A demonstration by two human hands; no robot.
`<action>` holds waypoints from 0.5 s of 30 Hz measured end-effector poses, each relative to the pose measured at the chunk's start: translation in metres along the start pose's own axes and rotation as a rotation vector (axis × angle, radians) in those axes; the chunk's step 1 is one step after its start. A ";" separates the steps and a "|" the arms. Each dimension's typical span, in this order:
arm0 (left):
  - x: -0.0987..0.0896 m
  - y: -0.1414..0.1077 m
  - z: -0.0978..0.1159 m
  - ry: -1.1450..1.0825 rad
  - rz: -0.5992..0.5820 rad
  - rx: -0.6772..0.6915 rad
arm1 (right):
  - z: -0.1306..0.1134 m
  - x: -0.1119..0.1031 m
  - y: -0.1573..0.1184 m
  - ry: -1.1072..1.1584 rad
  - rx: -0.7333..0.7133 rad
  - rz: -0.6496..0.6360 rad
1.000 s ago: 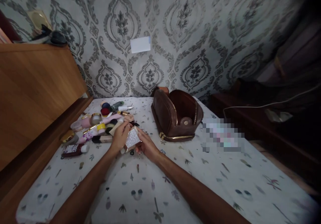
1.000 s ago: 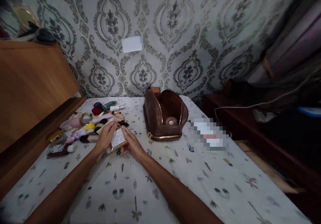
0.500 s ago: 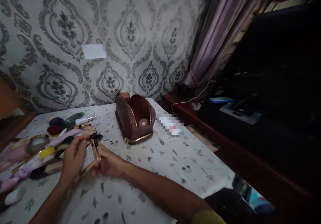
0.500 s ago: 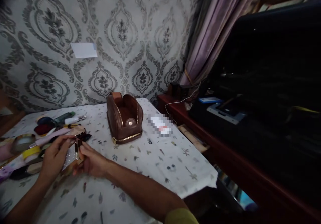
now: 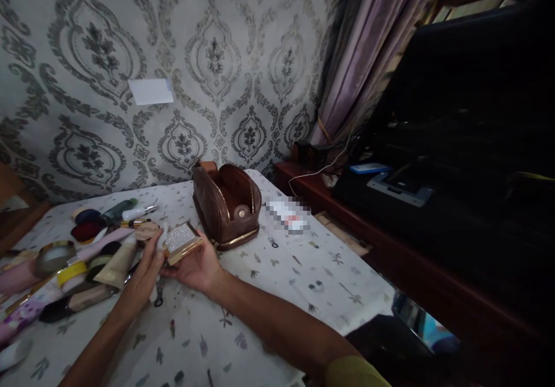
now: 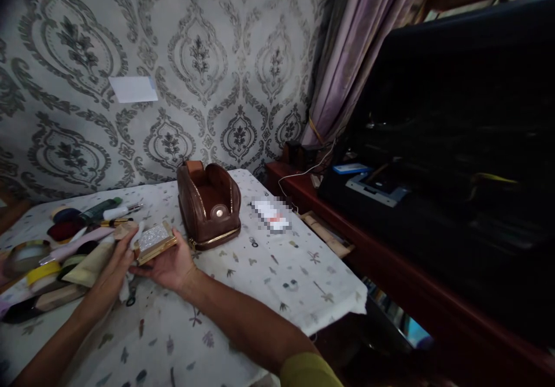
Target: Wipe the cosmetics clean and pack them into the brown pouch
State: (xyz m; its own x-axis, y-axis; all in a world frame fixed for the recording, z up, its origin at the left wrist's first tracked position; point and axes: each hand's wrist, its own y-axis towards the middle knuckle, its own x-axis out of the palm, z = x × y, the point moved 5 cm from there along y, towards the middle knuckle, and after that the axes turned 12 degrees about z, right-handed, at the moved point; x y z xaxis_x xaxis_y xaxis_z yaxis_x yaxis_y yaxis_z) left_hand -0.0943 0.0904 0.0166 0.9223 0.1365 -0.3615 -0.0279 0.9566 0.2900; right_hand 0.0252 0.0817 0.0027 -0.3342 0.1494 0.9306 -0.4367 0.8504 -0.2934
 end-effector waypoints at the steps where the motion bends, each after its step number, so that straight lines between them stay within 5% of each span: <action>1: 0.000 0.000 0.000 0.006 -0.017 0.006 | -0.003 0.000 0.000 0.014 -0.012 -0.005; 8: -0.006 -0.002 -0.018 0.062 -0.282 0.076 | -0.018 -0.005 0.000 0.017 -0.067 0.022; 12: -0.012 0.011 -0.033 0.087 -0.230 0.073 | -0.020 -0.005 0.001 -0.055 -0.037 0.009; 15: -0.017 0.019 -0.024 0.088 -0.141 0.104 | -0.018 -0.004 0.002 -0.124 -0.038 -0.009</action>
State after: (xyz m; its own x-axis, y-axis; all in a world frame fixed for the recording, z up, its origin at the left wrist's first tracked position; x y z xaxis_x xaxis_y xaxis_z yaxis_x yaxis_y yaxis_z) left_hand -0.1193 0.1124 0.0068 0.8770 0.0293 -0.4795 0.1432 0.9368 0.3192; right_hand 0.0404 0.0919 0.0021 -0.4323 0.0800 0.8982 -0.4087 0.8705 -0.2742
